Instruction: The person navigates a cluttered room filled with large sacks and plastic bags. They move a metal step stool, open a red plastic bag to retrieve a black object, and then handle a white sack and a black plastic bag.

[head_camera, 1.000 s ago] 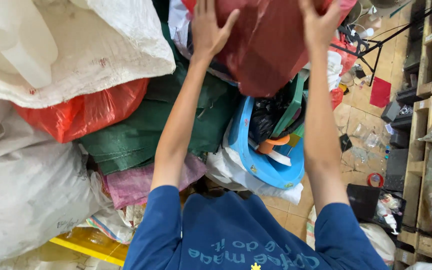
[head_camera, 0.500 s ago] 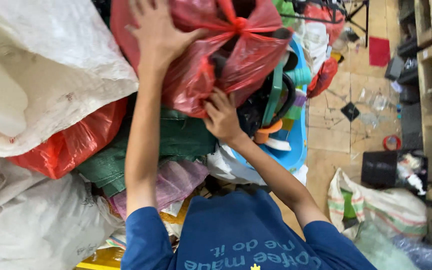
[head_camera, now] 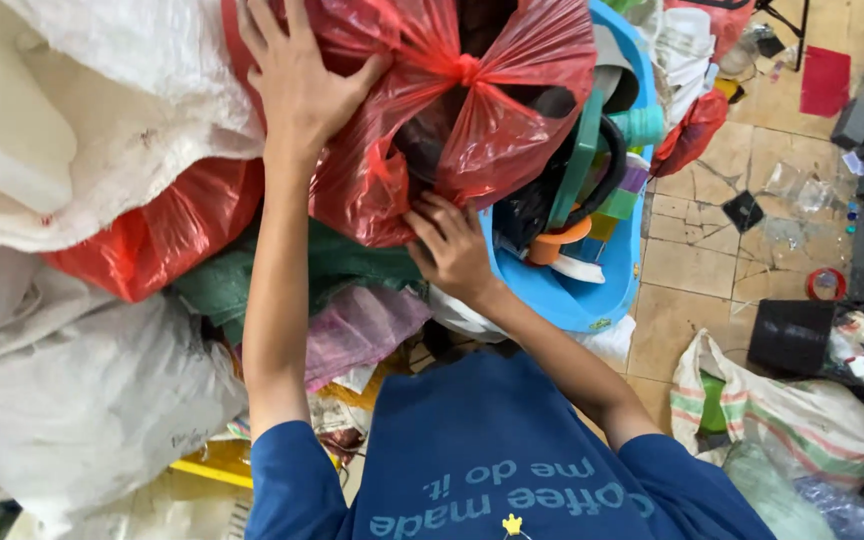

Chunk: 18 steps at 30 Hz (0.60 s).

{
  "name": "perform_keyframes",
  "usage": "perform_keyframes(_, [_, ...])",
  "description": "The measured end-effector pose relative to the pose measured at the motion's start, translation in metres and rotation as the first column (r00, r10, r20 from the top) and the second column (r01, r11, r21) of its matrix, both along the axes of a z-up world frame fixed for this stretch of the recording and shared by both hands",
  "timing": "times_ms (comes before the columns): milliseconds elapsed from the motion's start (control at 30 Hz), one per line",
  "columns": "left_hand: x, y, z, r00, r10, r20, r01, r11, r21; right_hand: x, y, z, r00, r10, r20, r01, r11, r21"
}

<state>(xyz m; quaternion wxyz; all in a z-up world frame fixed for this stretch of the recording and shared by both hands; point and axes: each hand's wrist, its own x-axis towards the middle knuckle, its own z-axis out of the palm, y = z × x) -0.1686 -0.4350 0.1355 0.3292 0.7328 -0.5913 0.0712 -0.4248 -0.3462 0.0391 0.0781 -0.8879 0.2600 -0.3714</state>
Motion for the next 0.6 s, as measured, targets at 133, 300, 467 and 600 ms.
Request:
perform_keyframes(133, [-0.002,0.003,0.009,0.998,0.059,-0.027,-0.055,0.990,0.131,-0.011,-0.003,0.002,1.000,-0.012,0.014,0.012,1.000,-0.007])
perform_keyframes(300, [0.010,0.002,-0.004,0.999,0.033,0.014,-0.034,0.995,0.096,-0.020,-0.004,0.011,0.998,-0.065,0.000,0.065,0.998,-0.021])
perform_keyframes(467, [0.025,0.004,-0.021,0.996,-0.002,0.090,0.008,0.998,-0.066,-0.019,-0.007,0.024,0.994,-0.104,-0.011,0.104,0.995,0.000])
perform_keyframes(600, [0.037,-0.002,-0.029,0.985,-0.057,0.166,0.085,0.982,-0.166,-0.013,-0.014,0.025,0.997,-0.074,-0.005,0.074,0.997,0.016])
